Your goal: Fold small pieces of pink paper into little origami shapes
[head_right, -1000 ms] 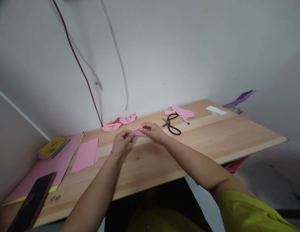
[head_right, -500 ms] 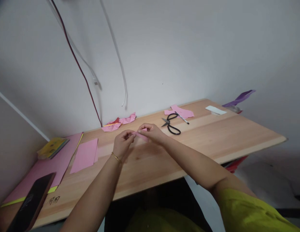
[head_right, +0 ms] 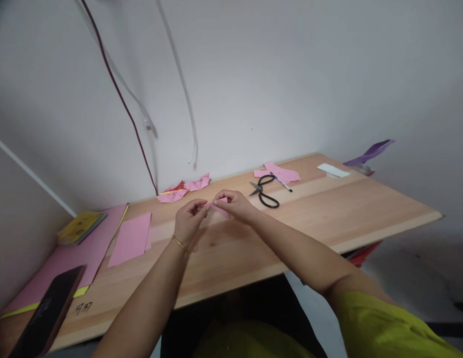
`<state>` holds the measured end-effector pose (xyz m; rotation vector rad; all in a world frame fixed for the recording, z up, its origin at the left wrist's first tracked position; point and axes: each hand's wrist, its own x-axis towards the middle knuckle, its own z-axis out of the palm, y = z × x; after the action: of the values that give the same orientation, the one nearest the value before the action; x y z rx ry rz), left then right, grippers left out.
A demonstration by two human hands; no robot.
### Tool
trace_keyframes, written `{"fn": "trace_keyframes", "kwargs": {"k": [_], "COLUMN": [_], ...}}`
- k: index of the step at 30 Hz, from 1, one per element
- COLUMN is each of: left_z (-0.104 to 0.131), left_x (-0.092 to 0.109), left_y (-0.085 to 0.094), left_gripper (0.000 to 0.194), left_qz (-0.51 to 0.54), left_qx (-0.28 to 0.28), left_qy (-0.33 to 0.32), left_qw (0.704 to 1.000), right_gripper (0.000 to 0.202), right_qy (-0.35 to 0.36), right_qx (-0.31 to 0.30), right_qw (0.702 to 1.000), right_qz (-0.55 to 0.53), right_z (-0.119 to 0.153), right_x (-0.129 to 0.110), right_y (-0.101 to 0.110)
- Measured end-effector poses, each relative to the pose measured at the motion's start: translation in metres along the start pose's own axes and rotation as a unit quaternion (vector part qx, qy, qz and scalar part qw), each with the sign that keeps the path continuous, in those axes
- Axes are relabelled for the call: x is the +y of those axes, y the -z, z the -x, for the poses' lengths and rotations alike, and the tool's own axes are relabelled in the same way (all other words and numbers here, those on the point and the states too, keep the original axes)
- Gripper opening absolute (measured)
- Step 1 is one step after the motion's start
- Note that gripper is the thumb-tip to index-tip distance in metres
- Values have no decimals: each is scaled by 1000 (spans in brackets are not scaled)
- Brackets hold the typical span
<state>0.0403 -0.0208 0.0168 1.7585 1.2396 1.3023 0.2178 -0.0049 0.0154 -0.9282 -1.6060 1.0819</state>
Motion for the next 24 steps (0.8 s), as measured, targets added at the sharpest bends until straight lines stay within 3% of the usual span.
{"fn": "trace_keyframes", "kwargs": {"k": [24], "left_z": [2], "left_x": [14], "left_y": [2], "left_gripper": [22], "left_qz": [-27], "left_qx": [-22], "left_qy": [-4], "left_qw": [999], "right_gripper": [23], "right_qy": [46], "right_qx": [1], "right_qw": [996], "right_qz": [74], "right_z": [0], "right_x": [-4], "right_y": [1]}}
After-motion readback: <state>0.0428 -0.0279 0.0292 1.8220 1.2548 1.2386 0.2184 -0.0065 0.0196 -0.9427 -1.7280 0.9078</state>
